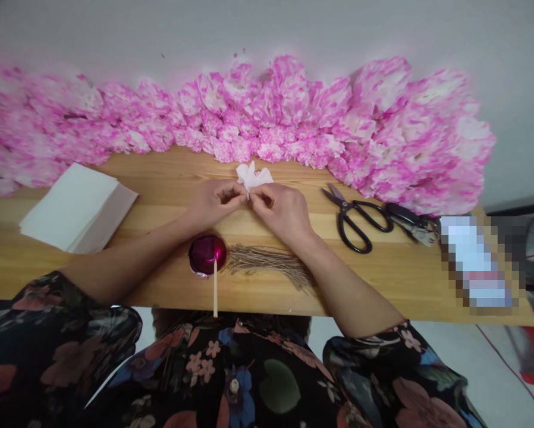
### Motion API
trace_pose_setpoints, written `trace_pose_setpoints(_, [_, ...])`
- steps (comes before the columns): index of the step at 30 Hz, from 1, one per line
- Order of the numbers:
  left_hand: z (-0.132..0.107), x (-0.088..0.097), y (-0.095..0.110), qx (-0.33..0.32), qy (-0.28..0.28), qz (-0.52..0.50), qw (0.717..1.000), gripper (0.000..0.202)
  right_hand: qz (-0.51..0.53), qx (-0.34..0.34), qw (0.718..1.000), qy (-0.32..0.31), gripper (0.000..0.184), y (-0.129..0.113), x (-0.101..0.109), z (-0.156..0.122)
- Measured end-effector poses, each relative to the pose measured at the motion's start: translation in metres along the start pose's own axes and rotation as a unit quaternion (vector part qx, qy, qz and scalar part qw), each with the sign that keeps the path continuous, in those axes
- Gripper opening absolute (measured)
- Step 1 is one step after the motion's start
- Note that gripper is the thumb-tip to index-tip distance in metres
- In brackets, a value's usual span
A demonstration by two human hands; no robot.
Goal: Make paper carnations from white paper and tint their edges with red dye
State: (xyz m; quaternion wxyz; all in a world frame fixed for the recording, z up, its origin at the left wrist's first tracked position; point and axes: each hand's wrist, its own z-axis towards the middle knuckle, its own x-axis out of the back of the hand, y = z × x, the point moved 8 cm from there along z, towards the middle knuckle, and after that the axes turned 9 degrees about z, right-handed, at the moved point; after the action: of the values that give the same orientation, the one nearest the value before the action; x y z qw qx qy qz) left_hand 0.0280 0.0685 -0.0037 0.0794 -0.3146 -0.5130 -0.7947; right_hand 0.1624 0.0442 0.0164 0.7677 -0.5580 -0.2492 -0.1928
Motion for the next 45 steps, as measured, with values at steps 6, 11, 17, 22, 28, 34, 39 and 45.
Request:
trace_pose_setpoints(6, [-0.001,0.001,0.003,-0.009,0.004,0.003,1.000,0.010,-0.003,0.017,1.000,-0.010,0.017,-0.004,-0.001,-0.001])
trace_pose_setpoints(11, [-0.002,0.001,0.005,-0.012,0.001,0.006,1.000,0.011,-0.017,0.019,1.000,-0.003,0.016,-0.005,-0.001,-0.001])
trace_pose_setpoints(17, [0.000,0.000,0.000,0.005,-0.002,0.004,1.000,0.009,-0.006,0.003,1.000,0.009,0.016,-0.002,0.001,-0.001])
trace_pose_setpoints(22, [0.000,-0.002,-0.005,0.015,-0.003,-0.021,1.000,0.008,-0.001,-0.019,0.999,0.029,0.016,0.001,0.006,0.000])
trace_pose_setpoints(28, [0.000,-0.001,-0.006,0.024,0.003,-0.040,0.999,0.008,0.012,-0.043,0.998,0.043,0.016,0.006,0.009,0.002])
trace_pose_setpoints(34, [-0.001,0.005,0.000,0.038,0.017,-0.017,0.999,0.015,0.015,-0.033,0.999,0.021,0.015,0.003,0.004,0.001])
trace_pose_setpoints(39, [-0.001,0.004,0.002,0.023,0.014,0.012,1.000,0.007,0.022,-0.018,0.999,0.015,0.016,-0.002,0.001,0.000])
trace_pose_setpoints(45, [0.000,0.004,-0.004,0.033,0.019,-0.006,0.999,0.006,0.005,-0.029,0.999,0.031,0.015,0.003,0.004,0.001])
